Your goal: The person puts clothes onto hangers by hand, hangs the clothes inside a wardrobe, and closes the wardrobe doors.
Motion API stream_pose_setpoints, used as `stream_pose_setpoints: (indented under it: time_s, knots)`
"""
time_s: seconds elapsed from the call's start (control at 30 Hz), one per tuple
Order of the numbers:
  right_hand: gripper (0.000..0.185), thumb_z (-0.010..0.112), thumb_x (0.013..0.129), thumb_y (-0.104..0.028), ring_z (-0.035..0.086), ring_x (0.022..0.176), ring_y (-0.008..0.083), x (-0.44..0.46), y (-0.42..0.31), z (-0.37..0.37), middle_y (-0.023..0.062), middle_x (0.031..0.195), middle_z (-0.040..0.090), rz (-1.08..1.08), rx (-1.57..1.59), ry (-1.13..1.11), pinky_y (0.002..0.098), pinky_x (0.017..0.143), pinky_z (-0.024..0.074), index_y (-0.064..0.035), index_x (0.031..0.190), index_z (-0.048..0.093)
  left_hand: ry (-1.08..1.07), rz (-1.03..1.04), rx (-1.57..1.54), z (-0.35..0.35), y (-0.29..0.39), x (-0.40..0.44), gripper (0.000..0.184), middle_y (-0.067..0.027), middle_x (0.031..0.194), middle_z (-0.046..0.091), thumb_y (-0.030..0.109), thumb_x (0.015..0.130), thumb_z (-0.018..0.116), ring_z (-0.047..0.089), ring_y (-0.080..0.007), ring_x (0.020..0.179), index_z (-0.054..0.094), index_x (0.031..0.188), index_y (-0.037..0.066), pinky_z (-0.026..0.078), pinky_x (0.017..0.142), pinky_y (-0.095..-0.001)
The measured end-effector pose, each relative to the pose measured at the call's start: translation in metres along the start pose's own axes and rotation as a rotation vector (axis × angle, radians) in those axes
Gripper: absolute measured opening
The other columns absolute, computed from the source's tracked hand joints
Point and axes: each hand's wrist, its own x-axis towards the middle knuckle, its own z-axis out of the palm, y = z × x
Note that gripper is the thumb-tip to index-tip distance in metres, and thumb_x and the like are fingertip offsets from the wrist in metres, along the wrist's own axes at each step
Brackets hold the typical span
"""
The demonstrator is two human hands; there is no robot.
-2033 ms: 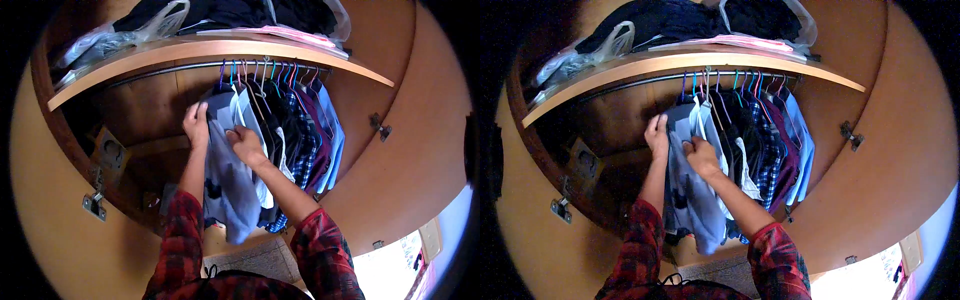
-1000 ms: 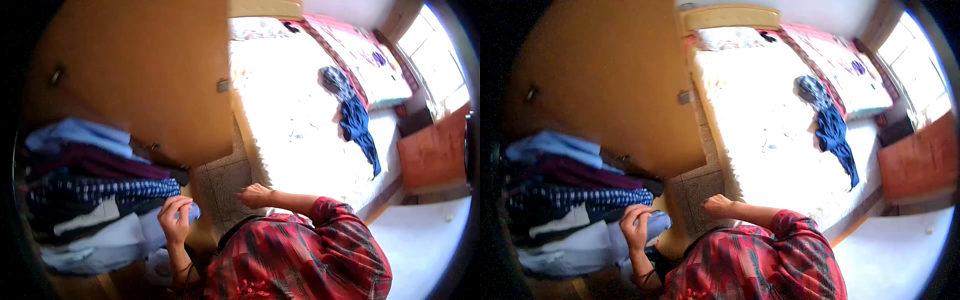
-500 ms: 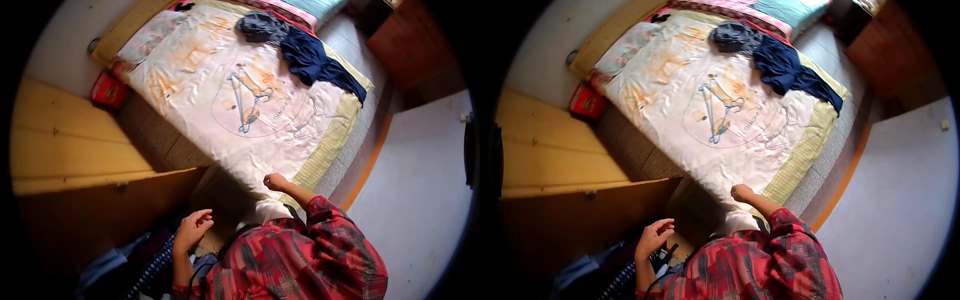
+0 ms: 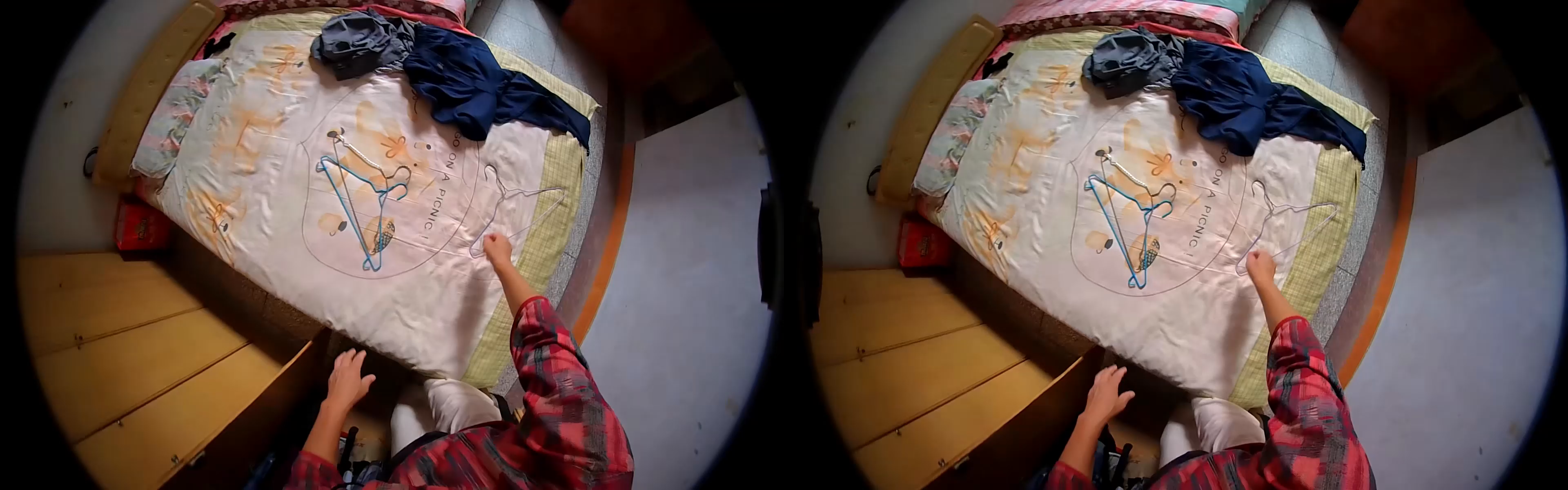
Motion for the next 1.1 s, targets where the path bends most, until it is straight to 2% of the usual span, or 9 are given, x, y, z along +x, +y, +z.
stream_pose_setpoints:
  time_s: [0.03, 0.27, 0.43, 0.5, 0.57, 0.73, 0.83, 0.97, 1.1]
  knots:
    - [0.022, 0.053, 0.075, -0.021, 0.063, 0.075, 0.0312, 0.012, -0.011, -0.011, 0.0152, 0.077, 0.065, -0.031, 0.032, 0.109, 0.0401, 0.073, 0.0479, -0.0060, 0.083, 0.066, -0.139, -0.109, -0.009, 0.006, -0.007, 0.025, 0.066, -0.0198, 0.137, 0.033, 0.024, 0.074, 0.069, 0.026, -0.0369, 0.128, 0.039, 0.130, 0.006, 0.030, 0.102, -0.0416]
    - [0.040, 0.056, 0.071, -0.022, 0.055, 0.100, 0.0351, 0.133, -0.005, -0.038, 0.0209, 0.106, 0.058, -0.025, -0.218, 0.283, 0.0389, 0.085, 0.0436, -0.0050, 0.108, 0.059, -0.121, -0.332, 0.061, 0.010, -0.026, 0.182, 0.094, -0.0173, 0.144, 0.020, 0.031, 0.065, 0.077, 0.020, -0.0356, 0.132, 0.024, 0.139, 0.009, 0.030, 0.103, -0.0439]
    - [0.074, 0.063, 0.066, -0.027, 0.044, 0.114, 0.0348, 0.173, -0.005, -0.021, 0.0213, 0.121, 0.046, -0.206, -0.224, 0.040, 0.0418, 0.094, 0.0370, -0.0030, 0.130, 0.034, -0.142, -0.454, 0.043, 0.016, -0.047, 0.233, 0.109, -0.0168, 0.147, 0.012, 0.037, 0.056, 0.082, 0.018, -0.0343, 0.133, 0.019, 0.141, 0.013, 0.034, 0.101, -0.0435]
    - [0.058, 0.062, 0.070, -0.024, 0.043, 0.113, 0.0354, 0.156, -0.015, -0.004, 0.0195, 0.123, 0.045, -0.259, -0.367, 0.162, 0.0394, 0.093, 0.0362, -0.0032, 0.121, 0.043, -0.175, -0.444, 0.048, 0.022, -0.047, 0.240, 0.110, -0.0168, 0.147, 0.010, 0.037, 0.055, 0.082, 0.017, -0.0341, 0.134, 0.018, 0.142, 0.016, 0.034, 0.101, -0.0432]
    - [0.042, 0.059, 0.074, -0.021, 0.052, 0.099, 0.0361, 0.134, -0.028, 0.013, 0.0213, 0.106, 0.055, -0.297, -0.254, 0.251, 0.0404, 0.084, 0.0415, -0.0021, 0.110, 0.050, -0.197, -0.430, 0.052, 0.030, -0.045, 0.241, 0.111, -0.0168, 0.148, 0.009, 0.037, 0.055, 0.083, 0.016, -0.0338, 0.134, 0.017, 0.142, 0.018, 0.034, 0.101, -0.0430]
    - [0.018, 0.058, 0.076, -0.024, 0.060, 0.077, 0.0364, 0.076, -0.092, 0.024, 0.0174, 0.079, 0.062, -0.284, -0.402, -0.444, 0.0457, 0.068, 0.0472, -0.0091, 0.086, 0.060, -0.204, -0.415, 0.069, 0.035, -0.054, 0.247, 0.112, -0.0166, 0.148, 0.006, 0.035, 0.054, 0.083, 0.016, -0.0326, 0.135, 0.016, 0.143, 0.024, 0.037, 0.099, -0.0418]
    - [0.014, 0.061, 0.075, -0.029, 0.061, 0.060, 0.0284, 0.114, -0.134, 0.006, 0.0083, 0.066, 0.062, -0.556, -0.179, 0.065, 0.0392, 0.055, 0.0485, -0.0167, 0.081, 0.062, -0.218, -0.398, 0.071, 0.035, -0.059, 0.248, 0.111, -0.0167, 0.148, 0.006, 0.034, 0.054, 0.083, 0.017, -0.0325, 0.135, 0.017, 0.143, 0.024, 0.037, 0.099, -0.0416]
    - [0.041, 0.060, 0.076, -0.016, 0.049, 0.109, 0.0326, 0.205, -0.184, -0.011, 0.0077, 0.130, 0.043, -0.587, -0.404, 0.552, 0.0406, 0.078, 0.0474, -0.0225, 0.116, 0.053, -0.223, -0.447, 0.059, 0.036, -0.051, 0.250, 0.111, -0.0166, 0.148, 0.006, 0.033, 0.054, 0.082, 0.016, -0.0324, 0.135, 0.017, 0.143, 0.025, 0.037, 0.099, -0.0416]
    - [0.046, 0.047, 0.081, -0.007, 0.042, 0.115, 0.0418, 0.271, -0.180, 0.002, 0.0103, 0.142, 0.029, -0.218, -0.429, 0.080, 0.0416, 0.094, 0.0417, -0.0294, 0.121, 0.050, -0.158, -0.425, 0.057, 0.034, -0.054, 0.249, 0.107, -0.0146, 0.149, 0.004, 0.033, 0.056, 0.082, 0.014, -0.0314, 0.136, 0.018, 0.142, 0.026, 0.038, 0.099, -0.0413]
